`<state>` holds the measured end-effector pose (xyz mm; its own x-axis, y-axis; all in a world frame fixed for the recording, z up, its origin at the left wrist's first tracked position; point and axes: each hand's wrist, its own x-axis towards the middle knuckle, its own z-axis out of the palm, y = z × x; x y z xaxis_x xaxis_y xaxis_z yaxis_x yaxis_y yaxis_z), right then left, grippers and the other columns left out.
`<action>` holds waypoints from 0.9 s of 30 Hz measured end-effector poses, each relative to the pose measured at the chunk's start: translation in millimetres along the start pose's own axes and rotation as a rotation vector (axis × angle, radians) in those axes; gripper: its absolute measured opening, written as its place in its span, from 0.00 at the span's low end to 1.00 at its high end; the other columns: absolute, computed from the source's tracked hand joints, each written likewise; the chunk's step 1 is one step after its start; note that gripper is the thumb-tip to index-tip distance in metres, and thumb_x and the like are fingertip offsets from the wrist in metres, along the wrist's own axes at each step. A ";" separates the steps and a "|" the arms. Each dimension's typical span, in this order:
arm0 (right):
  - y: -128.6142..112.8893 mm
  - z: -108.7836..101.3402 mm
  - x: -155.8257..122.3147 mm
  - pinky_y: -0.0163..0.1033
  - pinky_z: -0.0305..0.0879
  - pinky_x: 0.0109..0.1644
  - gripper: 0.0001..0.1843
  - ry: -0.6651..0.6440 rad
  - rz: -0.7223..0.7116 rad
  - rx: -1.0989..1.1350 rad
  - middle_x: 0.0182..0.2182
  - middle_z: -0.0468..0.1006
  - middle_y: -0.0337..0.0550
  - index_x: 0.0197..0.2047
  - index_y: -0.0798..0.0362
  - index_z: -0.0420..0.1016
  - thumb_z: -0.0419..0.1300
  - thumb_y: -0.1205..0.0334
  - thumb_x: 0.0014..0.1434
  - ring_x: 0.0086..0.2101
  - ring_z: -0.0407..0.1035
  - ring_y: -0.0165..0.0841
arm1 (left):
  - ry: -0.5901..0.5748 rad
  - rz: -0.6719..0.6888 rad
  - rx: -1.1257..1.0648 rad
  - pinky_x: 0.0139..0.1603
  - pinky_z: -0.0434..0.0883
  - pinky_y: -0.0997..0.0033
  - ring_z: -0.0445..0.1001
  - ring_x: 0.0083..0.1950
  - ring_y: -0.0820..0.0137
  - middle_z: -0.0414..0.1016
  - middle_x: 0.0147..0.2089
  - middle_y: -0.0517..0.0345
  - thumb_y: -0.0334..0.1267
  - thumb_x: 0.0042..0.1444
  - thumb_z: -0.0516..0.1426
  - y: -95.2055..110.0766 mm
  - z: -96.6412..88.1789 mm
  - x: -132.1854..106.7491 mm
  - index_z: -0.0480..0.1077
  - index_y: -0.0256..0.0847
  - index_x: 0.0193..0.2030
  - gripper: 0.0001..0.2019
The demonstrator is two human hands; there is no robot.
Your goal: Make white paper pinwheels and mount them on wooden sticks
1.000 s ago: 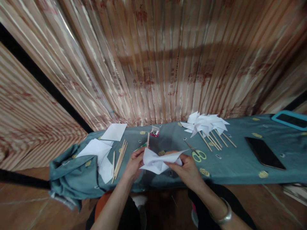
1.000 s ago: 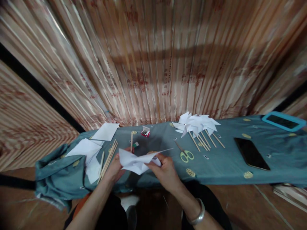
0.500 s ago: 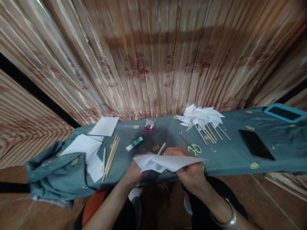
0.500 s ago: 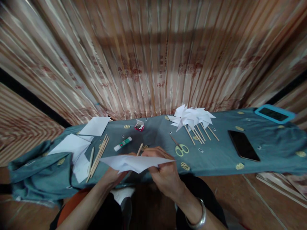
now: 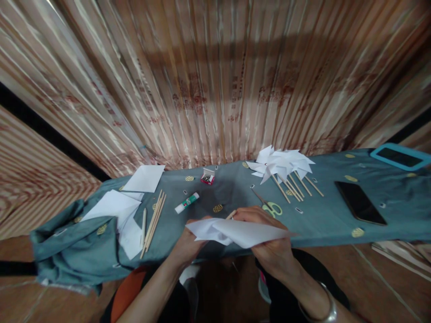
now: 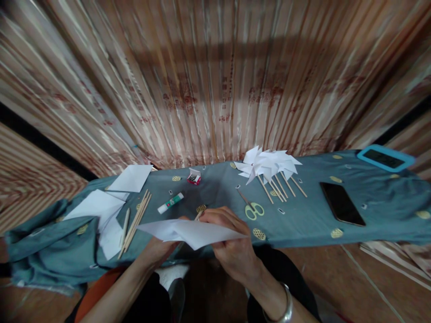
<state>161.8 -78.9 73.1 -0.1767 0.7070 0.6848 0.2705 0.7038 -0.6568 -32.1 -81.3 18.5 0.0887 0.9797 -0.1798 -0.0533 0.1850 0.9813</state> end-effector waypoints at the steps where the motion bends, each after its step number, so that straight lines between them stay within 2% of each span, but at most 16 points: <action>1: -0.2 -0.2 -0.1 0.39 0.72 0.41 0.10 -0.006 0.001 0.001 0.35 0.82 0.41 0.41 0.47 0.77 0.57 0.69 0.60 0.36 0.76 0.34 | -0.037 0.024 -0.009 0.34 0.67 0.72 0.67 0.30 0.71 0.73 0.28 0.57 0.44 0.40 0.68 0.3 -0.7 0.2 0.74 0.35 0.27 0.14; 4: -0.1 -0.4 -1.0 0.38 0.71 0.41 0.10 -0.008 -0.007 0.015 0.35 0.82 0.40 0.41 0.47 0.77 0.58 0.70 0.59 0.36 0.76 0.34 | -0.119 0.071 -0.051 0.29 0.63 0.75 0.64 0.28 0.74 0.71 0.26 0.58 0.43 0.42 0.67 5.3 -0.7 0.0 0.74 0.35 0.26 0.13; 12: 3.4 1.4 -4.6 0.38 0.72 0.41 0.09 0.003 0.059 0.052 0.34 0.82 0.40 0.38 0.48 0.78 0.58 0.69 0.58 0.37 0.76 0.35 | -0.105 0.084 -0.003 0.30 0.64 0.73 0.67 0.29 0.71 0.72 0.26 0.56 0.45 0.42 0.68 16.5 2.4 -1.8 0.76 0.35 0.25 0.14; 14: 6.6 2.8 -5.4 0.38 0.72 0.40 0.07 0.018 0.169 0.095 0.33 0.82 0.40 0.36 0.48 0.79 0.60 0.66 0.55 0.36 0.76 0.36 | -0.094 0.091 0.024 0.32 0.66 0.72 0.67 0.29 0.70 0.73 0.26 0.55 0.46 0.41 0.68 14.6 1.6 -1.8 0.76 0.36 0.24 0.13; 16: 12.0 4.1 -5.3 0.37 0.72 0.35 0.05 0.023 0.372 0.148 0.30 0.83 0.40 0.34 0.49 0.80 0.62 0.63 0.53 0.32 0.76 0.36 | -0.079 0.094 0.043 0.34 0.68 0.71 0.68 0.29 0.70 0.74 0.26 0.55 0.45 0.42 0.67 11.2 0.4 -1.2 0.77 0.37 0.24 0.12; 19: 24.2 5.7 -2.9 0.36 0.71 0.30 0.11 0.009 0.653 0.258 0.28 0.83 0.42 0.34 0.52 0.82 0.65 0.55 0.50 0.28 0.75 0.36 | -0.048 0.077 0.071 0.36 0.68 0.72 0.70 0.31 0.69 0.76 0.30 0.55 0.40 0.41 0.67 6.1 -0.6 1.0 0.78 0.38 0.24 0.07; 21: 34.0 7.3 -0.6 0.38 0.72 0.32 0.17 0.002 0.741 0.351 0.31 0.84 0.45 0.36 0.54 0.82 0.67 0.51 0.47 0.29 0.76 0.37 | -0.022 0.077 0.075 0.34 0.66 0.74 0.70 0.32 0.70 0.76 0.31 0.56 0.36 0.38 0.66 4.0 0.9 2.8 0.78 0.38 0.22 0.04; 23: 44.1 10.6 1.4 0.39 0.72 0.33 0.21 0.012 0.804 0.431 0.33 0.84 0.46 0.37 0.54 0.82 0.69 0.48 0.44 0.30 0.76 0.38 | 0.012 0.080 0.046 0.32 0.65 0.76 0.69 0.30 0.72 0.74 0.27 0.58 0.33 0.36 0.64 2.3 4.5 4.1 0.77 0.38 0.20 0.02; 27: 60.5 21.0 3.1 0.38 0.72 0.33 0.21 0.076 0.921 0.566 0.31 0.84 0.46 0.31 0.54 0.81 0.73 0.48 0.36 0.29 0.76 0.38 | 0.116 0.045 0.032 0.29 0.62 0.75 0.66 0.26 0.73 0.72 0.21 0.60 0.35 0.36 0.63 -4.4 13.3 4.9 0.75 0.38 0.18 0.03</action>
<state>157.7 -32.7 28.9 -0.0649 0.9879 -0.1410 -0.2098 -0.1517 -0.9659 -18.2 -78.3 14.2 -0.0292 0.9897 -0.1401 -0.0227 0.1395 0.9900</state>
